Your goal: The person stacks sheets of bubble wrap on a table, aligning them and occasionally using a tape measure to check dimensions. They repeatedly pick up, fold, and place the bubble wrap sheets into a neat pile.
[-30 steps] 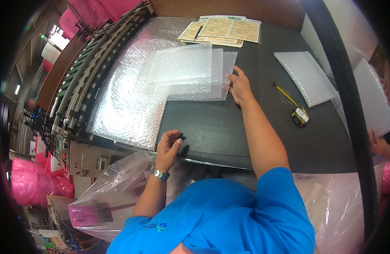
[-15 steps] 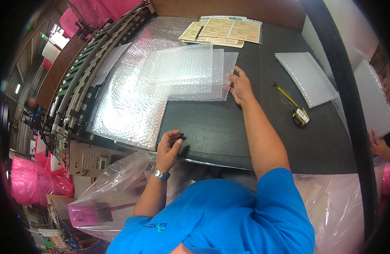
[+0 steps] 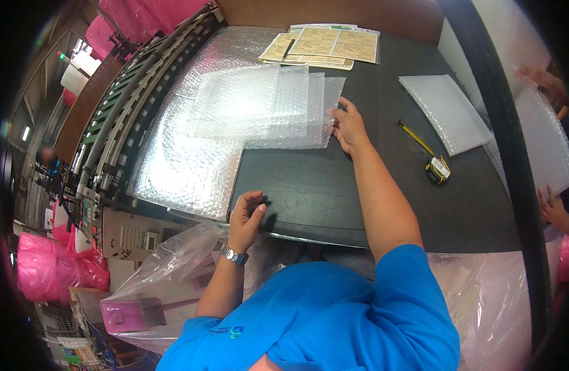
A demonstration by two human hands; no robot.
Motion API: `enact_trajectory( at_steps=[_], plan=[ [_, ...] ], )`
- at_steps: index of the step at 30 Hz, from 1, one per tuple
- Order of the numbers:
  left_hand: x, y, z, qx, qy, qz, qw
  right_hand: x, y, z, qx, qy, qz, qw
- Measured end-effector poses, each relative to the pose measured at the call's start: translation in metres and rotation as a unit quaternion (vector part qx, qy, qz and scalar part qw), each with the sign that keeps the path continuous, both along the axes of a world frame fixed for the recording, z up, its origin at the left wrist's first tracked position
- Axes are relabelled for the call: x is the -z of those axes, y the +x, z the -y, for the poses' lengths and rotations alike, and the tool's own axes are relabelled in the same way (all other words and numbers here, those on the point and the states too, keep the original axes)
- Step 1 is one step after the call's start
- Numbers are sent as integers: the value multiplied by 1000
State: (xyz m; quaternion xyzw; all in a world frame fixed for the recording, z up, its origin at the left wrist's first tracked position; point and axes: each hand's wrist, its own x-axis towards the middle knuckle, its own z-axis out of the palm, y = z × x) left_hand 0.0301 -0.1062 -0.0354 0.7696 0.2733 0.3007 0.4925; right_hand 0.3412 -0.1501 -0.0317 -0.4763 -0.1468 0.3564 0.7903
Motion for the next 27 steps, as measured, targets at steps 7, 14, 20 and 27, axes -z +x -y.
enact_trajectory(
  at_steps=[7,14,20,27],
  plan=[
    [-4,0,2,1,-1,-2,1000,-4,-4,1,4,-5,1,1000],
    [-2,0,1,2,3,-2,1000,-4,-5,1,4,-4,21,1000],
    [-2,0,0,3,11,-3,1000,-1,-1,-2,-23,-13,38,999],
    [-1,0,0,0,9,-5,1000,-2,-2,0,-29,4,27,999]
  ],
)
